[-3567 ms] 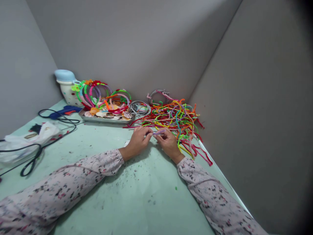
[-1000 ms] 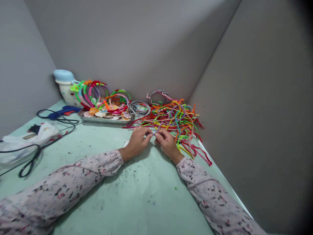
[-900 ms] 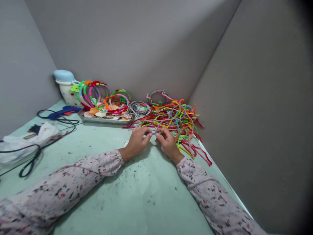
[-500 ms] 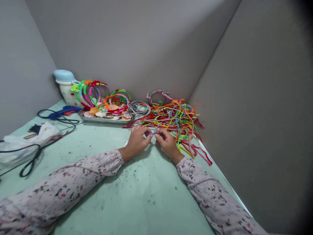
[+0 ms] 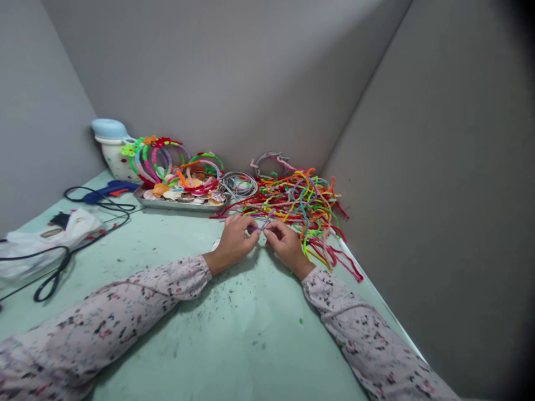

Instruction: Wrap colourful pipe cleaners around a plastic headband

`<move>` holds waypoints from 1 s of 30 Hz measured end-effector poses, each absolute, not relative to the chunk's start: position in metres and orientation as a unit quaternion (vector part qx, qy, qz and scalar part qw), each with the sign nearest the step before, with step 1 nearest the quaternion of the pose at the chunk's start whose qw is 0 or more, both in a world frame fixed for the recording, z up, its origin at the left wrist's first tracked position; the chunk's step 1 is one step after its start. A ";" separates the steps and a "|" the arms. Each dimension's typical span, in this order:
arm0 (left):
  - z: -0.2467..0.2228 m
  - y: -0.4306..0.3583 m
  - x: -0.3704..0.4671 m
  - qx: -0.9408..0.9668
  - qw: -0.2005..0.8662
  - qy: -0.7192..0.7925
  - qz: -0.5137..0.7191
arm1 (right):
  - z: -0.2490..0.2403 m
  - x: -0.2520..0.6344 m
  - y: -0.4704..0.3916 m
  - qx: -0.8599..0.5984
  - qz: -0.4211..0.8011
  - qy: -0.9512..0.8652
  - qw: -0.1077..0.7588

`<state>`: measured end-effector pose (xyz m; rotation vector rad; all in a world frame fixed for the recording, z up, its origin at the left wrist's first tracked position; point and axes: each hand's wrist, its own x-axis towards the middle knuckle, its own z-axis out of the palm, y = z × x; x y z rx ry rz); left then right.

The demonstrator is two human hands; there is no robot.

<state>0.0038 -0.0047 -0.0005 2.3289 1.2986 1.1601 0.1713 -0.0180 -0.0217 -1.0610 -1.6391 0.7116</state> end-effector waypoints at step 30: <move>-0.002 -0.005 0.003 0.791 0.172 0.412 0.418 | -0.013 0.169 -0.021 -0.408 0.120 -0.726 0.541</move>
